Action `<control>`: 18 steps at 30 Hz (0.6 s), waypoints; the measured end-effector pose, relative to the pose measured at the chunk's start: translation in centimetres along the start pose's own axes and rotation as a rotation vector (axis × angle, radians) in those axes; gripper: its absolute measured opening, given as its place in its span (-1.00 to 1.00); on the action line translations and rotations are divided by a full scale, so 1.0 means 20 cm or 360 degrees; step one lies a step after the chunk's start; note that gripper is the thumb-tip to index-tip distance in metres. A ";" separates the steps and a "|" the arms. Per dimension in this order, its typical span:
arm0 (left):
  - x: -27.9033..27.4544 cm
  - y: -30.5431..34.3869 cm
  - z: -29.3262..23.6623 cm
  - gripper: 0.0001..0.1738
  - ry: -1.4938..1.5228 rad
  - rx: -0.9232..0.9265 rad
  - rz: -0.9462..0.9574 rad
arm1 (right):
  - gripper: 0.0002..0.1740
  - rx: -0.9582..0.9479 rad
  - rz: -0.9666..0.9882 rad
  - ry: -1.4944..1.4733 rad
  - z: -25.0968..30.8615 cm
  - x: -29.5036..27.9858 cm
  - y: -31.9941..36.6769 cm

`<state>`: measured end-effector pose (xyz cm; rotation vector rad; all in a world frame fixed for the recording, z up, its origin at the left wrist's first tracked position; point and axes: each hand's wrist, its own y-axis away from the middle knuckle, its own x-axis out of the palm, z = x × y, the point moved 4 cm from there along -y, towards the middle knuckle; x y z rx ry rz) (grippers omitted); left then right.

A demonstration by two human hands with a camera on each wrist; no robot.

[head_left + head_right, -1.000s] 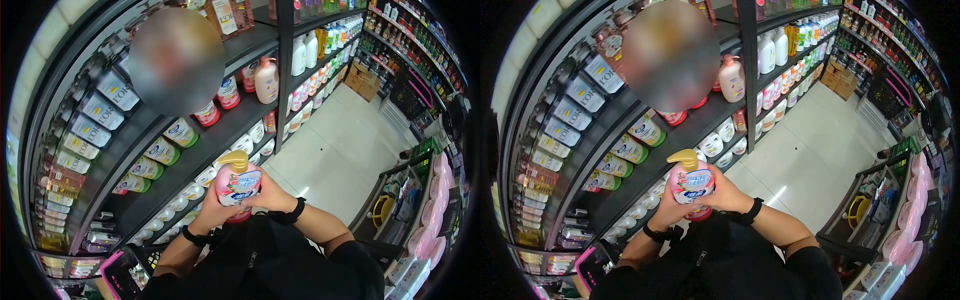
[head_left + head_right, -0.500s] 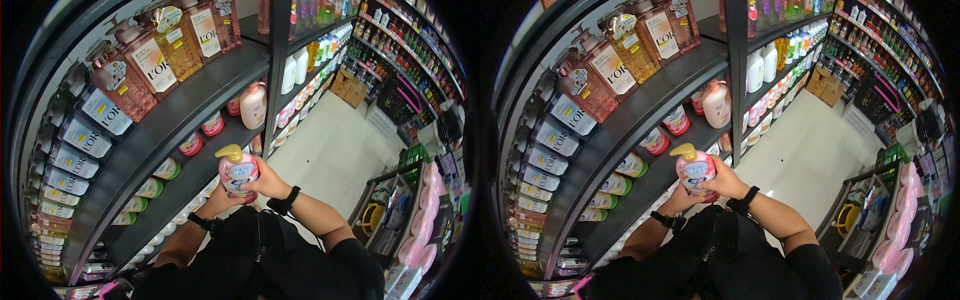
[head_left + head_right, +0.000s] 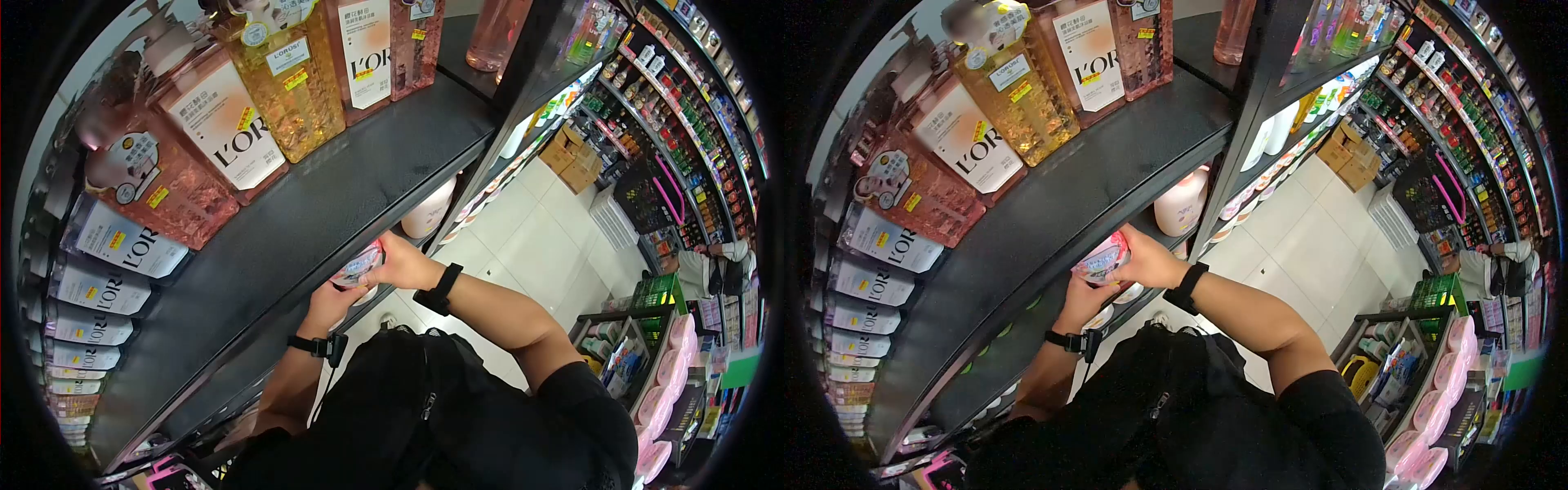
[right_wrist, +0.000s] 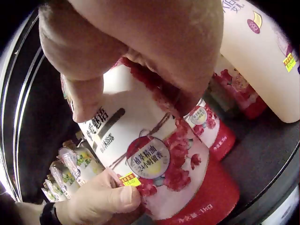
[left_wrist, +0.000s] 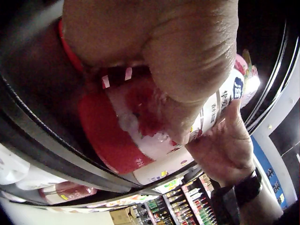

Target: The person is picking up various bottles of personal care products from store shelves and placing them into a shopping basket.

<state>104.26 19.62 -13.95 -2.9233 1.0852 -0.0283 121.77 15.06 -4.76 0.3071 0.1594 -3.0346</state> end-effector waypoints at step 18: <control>0.06 -0.15 0.16 -0.46 -0.0343 -0.0148 -0.0137 | -0.36 0.0732 -0.0192 0.0398 -1.01 -0.34 0.76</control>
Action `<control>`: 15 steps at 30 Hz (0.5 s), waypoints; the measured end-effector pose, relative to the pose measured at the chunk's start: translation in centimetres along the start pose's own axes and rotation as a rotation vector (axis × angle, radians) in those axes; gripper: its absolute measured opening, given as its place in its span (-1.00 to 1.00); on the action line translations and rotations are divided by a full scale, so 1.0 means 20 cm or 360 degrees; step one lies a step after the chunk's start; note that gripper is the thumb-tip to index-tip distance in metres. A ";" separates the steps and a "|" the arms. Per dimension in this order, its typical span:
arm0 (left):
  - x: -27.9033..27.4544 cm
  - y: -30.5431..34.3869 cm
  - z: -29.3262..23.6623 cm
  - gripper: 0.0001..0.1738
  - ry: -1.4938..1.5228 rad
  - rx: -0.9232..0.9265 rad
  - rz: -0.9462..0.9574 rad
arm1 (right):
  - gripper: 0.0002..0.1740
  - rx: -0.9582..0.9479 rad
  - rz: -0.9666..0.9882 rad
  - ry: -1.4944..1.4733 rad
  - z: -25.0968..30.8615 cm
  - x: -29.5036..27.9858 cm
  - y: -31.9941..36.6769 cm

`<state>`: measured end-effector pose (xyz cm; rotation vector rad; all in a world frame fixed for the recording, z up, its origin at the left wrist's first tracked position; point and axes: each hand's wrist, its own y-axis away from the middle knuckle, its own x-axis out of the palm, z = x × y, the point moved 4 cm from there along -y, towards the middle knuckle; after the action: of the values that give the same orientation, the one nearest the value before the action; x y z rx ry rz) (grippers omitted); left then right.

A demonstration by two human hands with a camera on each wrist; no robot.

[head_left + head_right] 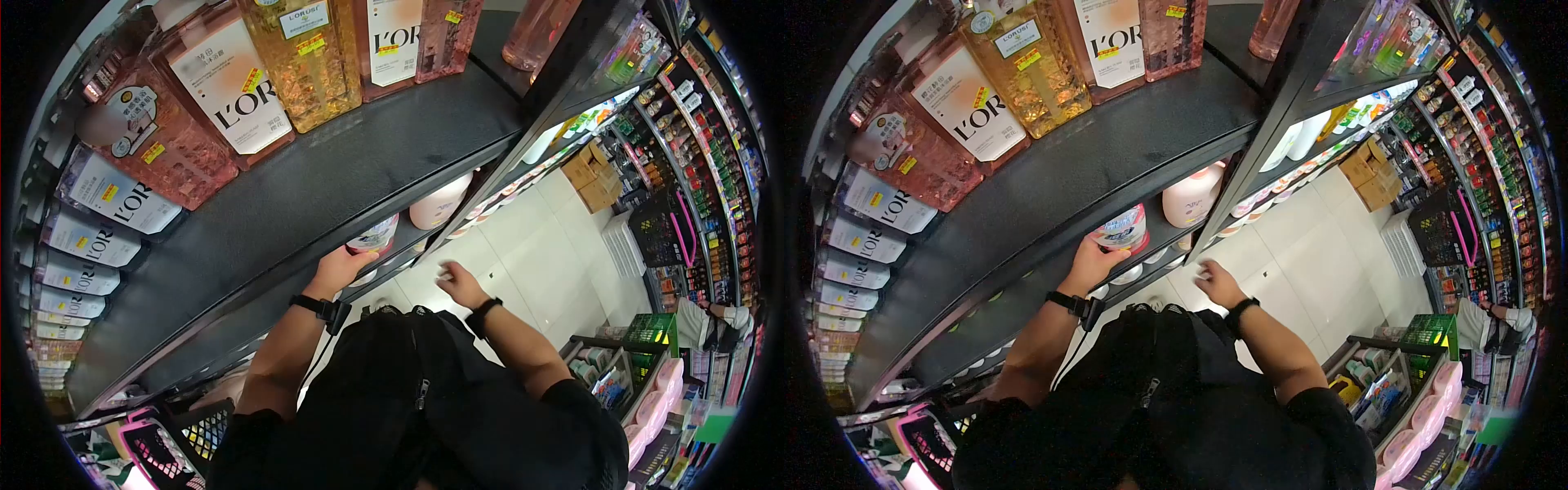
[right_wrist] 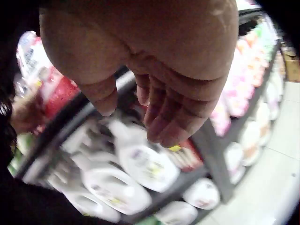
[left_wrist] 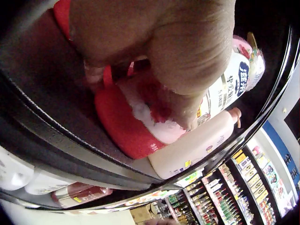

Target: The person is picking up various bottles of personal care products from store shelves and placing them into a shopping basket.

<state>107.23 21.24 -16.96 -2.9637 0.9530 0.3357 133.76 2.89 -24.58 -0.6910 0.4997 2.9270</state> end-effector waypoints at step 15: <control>0.11 -0.05 -0.05 -0.20 0.0033 0.0076 -0.0139 | -0.71 0.1664 -0.0017 -0.0352 -1.72 -0.02 1.47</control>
<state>109.82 20.74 -16.53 -2.9595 0.8183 0.2766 143.77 -36.36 -44.69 -0.2024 1.7364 2.1746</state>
